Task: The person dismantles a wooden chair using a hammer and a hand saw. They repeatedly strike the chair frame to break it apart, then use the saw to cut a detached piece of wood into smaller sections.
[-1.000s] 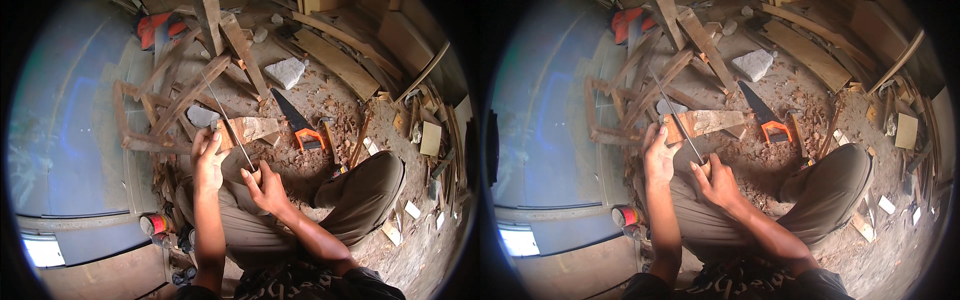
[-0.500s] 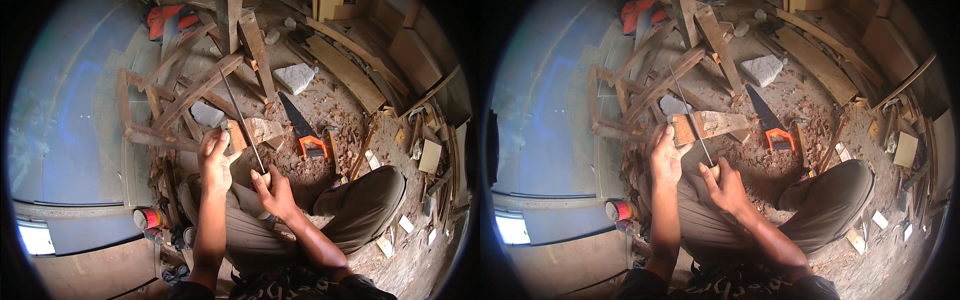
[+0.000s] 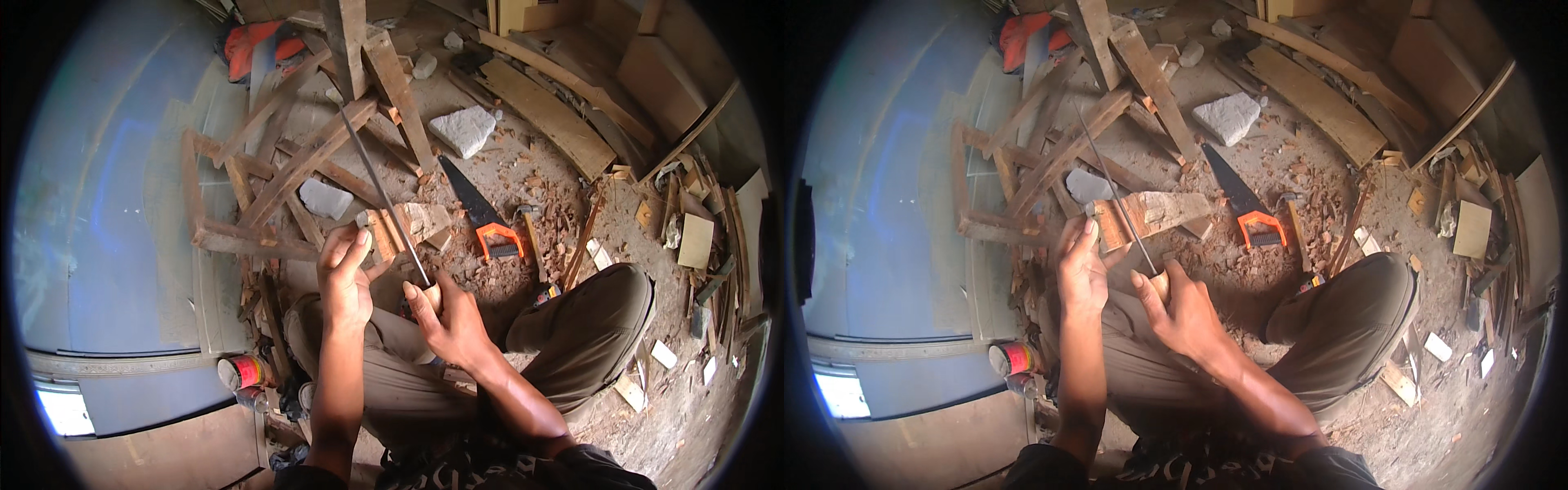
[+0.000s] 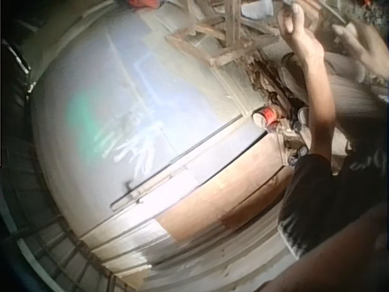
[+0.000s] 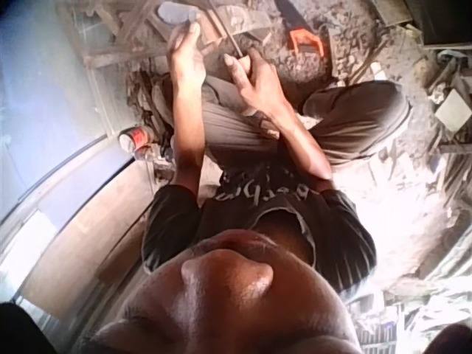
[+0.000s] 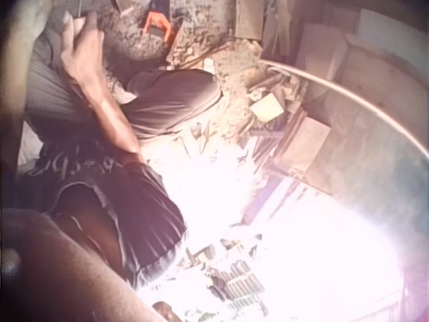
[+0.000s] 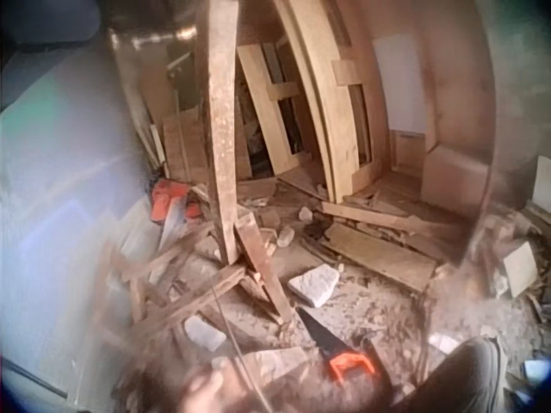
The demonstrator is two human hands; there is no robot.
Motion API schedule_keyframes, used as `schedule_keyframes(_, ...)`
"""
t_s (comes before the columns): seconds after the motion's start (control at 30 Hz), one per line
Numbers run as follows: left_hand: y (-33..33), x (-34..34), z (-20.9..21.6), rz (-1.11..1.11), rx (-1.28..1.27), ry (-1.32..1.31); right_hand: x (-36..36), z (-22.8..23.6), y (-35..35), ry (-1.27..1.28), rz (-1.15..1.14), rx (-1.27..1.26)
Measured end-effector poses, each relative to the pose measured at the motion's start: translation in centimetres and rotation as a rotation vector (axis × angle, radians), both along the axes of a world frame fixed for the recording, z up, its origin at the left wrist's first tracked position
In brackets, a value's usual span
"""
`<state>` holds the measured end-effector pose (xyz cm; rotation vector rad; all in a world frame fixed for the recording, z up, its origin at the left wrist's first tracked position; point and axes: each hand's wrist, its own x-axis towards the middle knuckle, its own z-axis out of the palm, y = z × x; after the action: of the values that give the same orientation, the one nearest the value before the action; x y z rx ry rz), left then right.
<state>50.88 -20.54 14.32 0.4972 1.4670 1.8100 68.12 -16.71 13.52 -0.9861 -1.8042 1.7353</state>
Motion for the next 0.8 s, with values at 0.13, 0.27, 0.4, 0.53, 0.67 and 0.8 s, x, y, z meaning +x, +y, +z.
schedule_keyframes(0.13,0.5,1.2,0.3,0.013,-0.044,0.021,1.3,1.7,-1.0,0.308,-0.133,0.160)
schedule_keyframes(0.27,0.4,0.5,0.1,0.014,-0.015,-0.007,0.0,-0.5,-1.4,0.134,-0.055,-0.005)
schedule_keyframes(0.4,0.1,0.4,0.4,0.020,-0.020,-0.031,0.3,1.2,-1.5,0.133,-0.066,-0.025)
schedule_keyframes(0.53,0.6,1.4,0.6,0.028,-0.044,-0.045,2.1,2.3,-2.3,0.377,-0.155,0.141)
schedule_keyframes(0.67,0.3,0.8,0.2,-0.011,-0.031,-0.011,-0.1,-1.3,-1.3,0.064,-0.037,0.003)
schedule_keyframes(0.8,0.2,1.2,1.0,-0.008,-0.045,0.030,1.2,2.1,-1.6,0.168,-0.107,0.073)
